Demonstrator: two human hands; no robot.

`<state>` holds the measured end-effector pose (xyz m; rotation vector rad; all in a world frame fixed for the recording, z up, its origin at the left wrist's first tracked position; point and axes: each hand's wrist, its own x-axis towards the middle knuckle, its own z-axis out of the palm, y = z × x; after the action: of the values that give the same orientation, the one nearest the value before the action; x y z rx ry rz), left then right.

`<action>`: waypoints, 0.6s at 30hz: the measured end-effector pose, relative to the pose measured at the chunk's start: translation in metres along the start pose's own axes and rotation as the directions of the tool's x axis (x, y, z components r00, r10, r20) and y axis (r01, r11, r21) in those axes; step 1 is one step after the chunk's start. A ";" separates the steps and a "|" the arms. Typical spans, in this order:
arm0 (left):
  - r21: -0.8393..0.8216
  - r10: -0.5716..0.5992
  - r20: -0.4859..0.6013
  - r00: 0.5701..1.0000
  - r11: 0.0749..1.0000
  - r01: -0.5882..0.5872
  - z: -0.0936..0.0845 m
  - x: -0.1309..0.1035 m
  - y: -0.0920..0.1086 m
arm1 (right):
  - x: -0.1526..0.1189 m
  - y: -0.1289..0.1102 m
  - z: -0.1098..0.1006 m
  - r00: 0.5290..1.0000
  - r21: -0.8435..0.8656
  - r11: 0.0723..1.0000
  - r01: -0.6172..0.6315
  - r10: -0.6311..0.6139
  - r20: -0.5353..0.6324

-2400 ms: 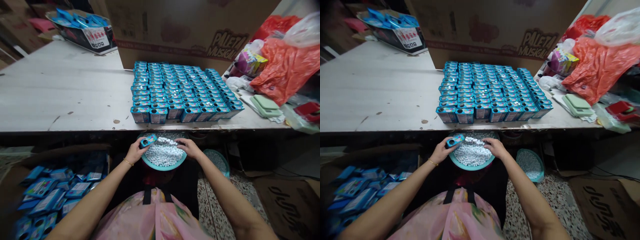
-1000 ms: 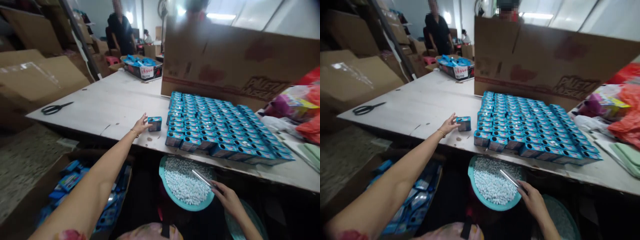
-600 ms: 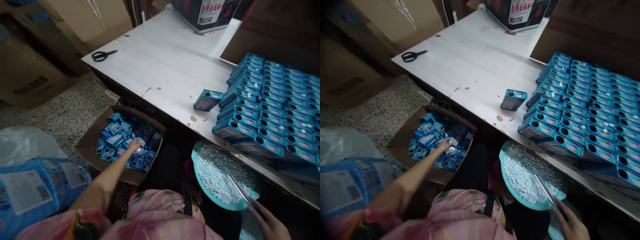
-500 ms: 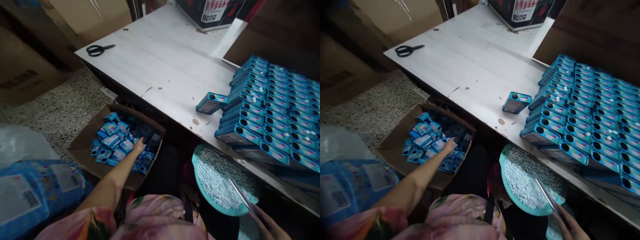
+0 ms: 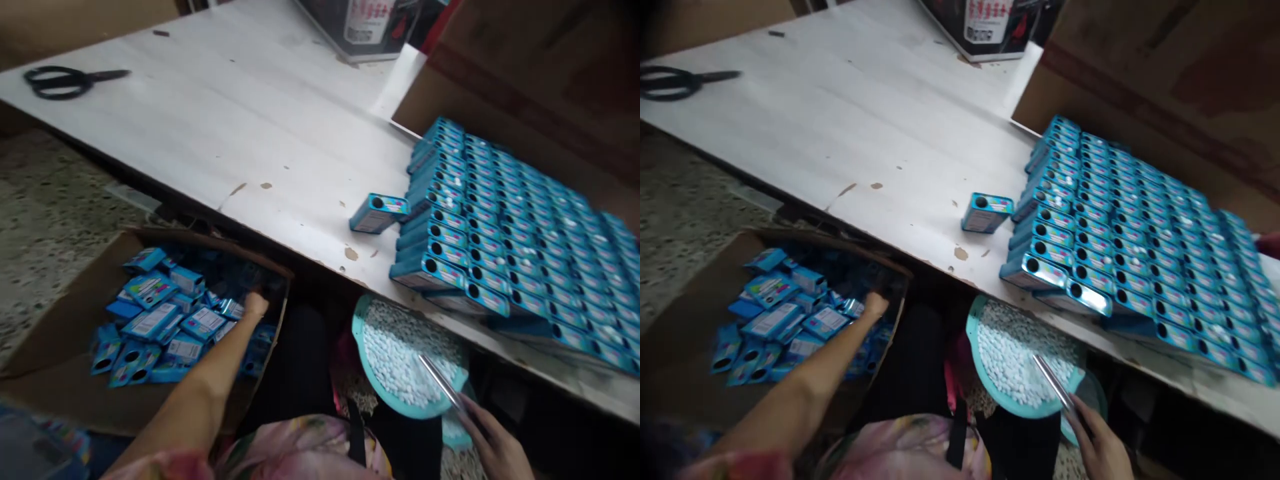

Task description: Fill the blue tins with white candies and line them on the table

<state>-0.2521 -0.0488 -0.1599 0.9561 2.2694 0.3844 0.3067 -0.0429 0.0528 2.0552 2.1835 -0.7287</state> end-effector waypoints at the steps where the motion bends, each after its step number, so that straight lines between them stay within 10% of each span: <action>1: -0.012 -0.025 -0.026 0.999 1.000 0.024 -0.009 -0.009 -0.006 | 0.002 0.001 -0.002 1.000 -0.067 0.998 0.006 -0.007 -0.019; 5: -0.628 -0.242 -0.259 0.935 0.778 0.027 -0.054 -0.051 -0.008 | 0.013 0.002 -0.005 0.996 -0.318 0.945 0.081 -0.090 -0.012; 9: -0.952 0.021 0.128 0.992 0.282 0.117 -0.067 -0.113 0.069 | 0.035 -0.013 0.014 0.993 -0.393 0.913 0.108 -0.118 -0.002; 14: -0.889 0.373 0.451 0.810 0.268 0.372 0.007 -0.181 0.207 | 0.069 -0.042 0.044 0.992 -0.208 0.970 0.126 -0.127 0.008; 18: -0.902 0.406 0.400 0.822 0.332 0.275 0.066 -0.196 0.258 | 0.084 -0.046 0.054 0.992 -0.054 0.990 0.127 -0.128 -0.012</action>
<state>0.0333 -0.0103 0.0024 0.3857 1.0301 1.1468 0.2381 0.0146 -0.0110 1.9178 2.3333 -0.6593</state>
